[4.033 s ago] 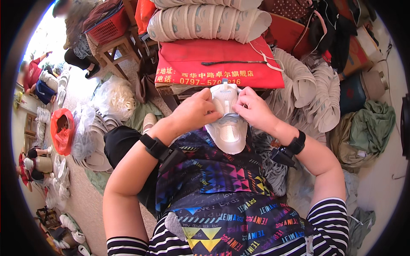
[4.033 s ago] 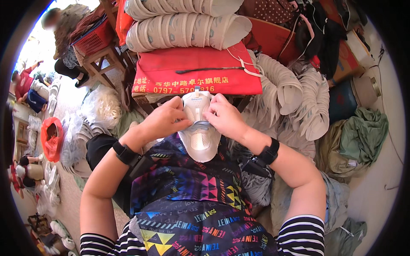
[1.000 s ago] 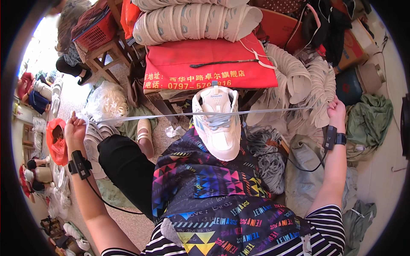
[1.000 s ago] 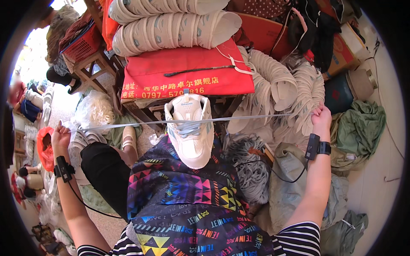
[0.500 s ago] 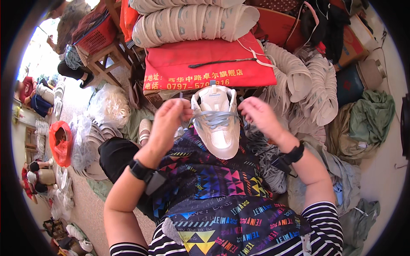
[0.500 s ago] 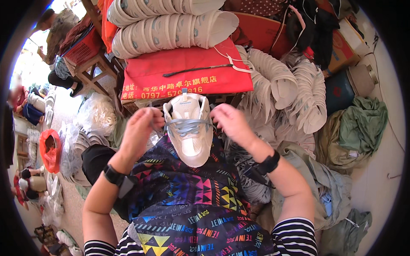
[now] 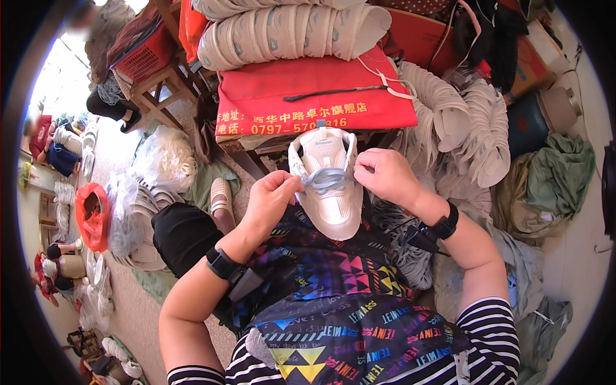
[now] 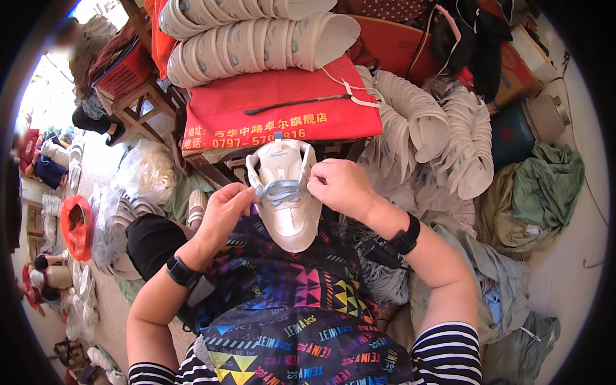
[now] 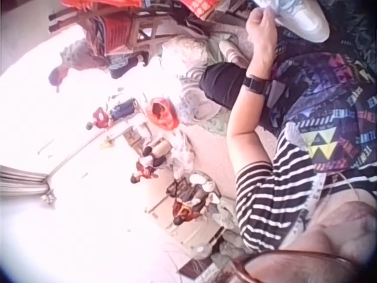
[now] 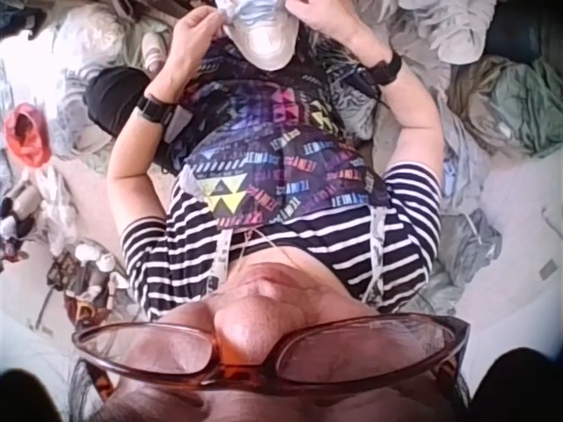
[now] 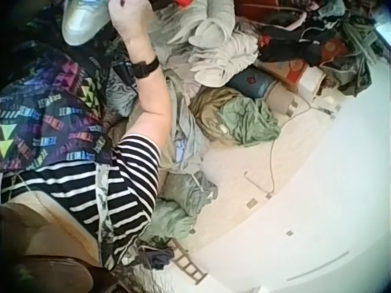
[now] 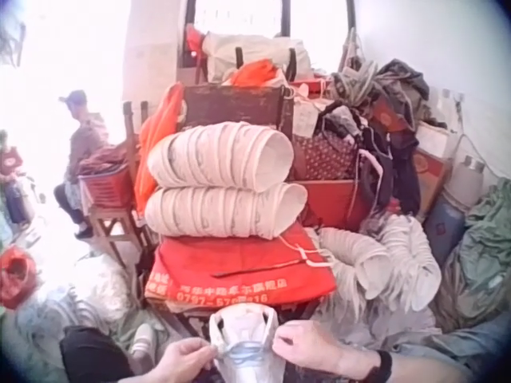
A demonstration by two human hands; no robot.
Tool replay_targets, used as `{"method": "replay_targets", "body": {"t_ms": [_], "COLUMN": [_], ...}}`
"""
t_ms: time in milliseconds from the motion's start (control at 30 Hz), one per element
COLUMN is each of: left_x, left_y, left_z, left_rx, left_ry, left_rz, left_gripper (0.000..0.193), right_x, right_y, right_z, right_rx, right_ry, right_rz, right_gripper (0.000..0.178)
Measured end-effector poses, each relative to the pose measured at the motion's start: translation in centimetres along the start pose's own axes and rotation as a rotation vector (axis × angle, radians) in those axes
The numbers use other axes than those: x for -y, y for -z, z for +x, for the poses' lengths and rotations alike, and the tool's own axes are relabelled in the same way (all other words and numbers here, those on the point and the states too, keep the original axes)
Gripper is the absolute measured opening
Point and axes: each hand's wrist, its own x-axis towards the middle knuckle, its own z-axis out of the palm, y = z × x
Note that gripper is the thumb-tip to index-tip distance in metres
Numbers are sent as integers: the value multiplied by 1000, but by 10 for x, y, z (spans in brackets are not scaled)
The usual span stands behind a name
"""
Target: Insert and thread laces through the eyelets of a shoe upper.
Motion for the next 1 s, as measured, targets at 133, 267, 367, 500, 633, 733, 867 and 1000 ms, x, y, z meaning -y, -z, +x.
{"method": "replay_targets", "body": {"t_ms": [133,267,367,500,633,733,867,1000], "left_x": [2,1,-7,-6,-15,-51,-62,-59], "left_y": [1,-2,-2,-3,3,7,24,29], "left_z": [3,6,8,9,14,11,25,35], "left_rx": [-11,-60,-70,-114,-44,-44,242,411], "left_ry": [-4,-35,-72,-78,-452,-826,-878,-736], "left_rz": [59,147,295,339,761,1158,1144,983], "left_gripper": [18,16,18,20,14,21,30,18], "right_x": [8,16,10,14,27,22,5,5], "right_y": [-2,-4,0,10,22,26,33,37], "right_z": [4,5,6,7,16,28,41,43], "right_rx": [-166,-90,-23,130,7,-53,173,373], "right_ry": [342,423,381,434,550,601,621,400], "right_rz": [-486,-631,-591,-707,-798,-660,-513,-304], "right_gripper": [12,13,11,6,7,11,18,18]}}
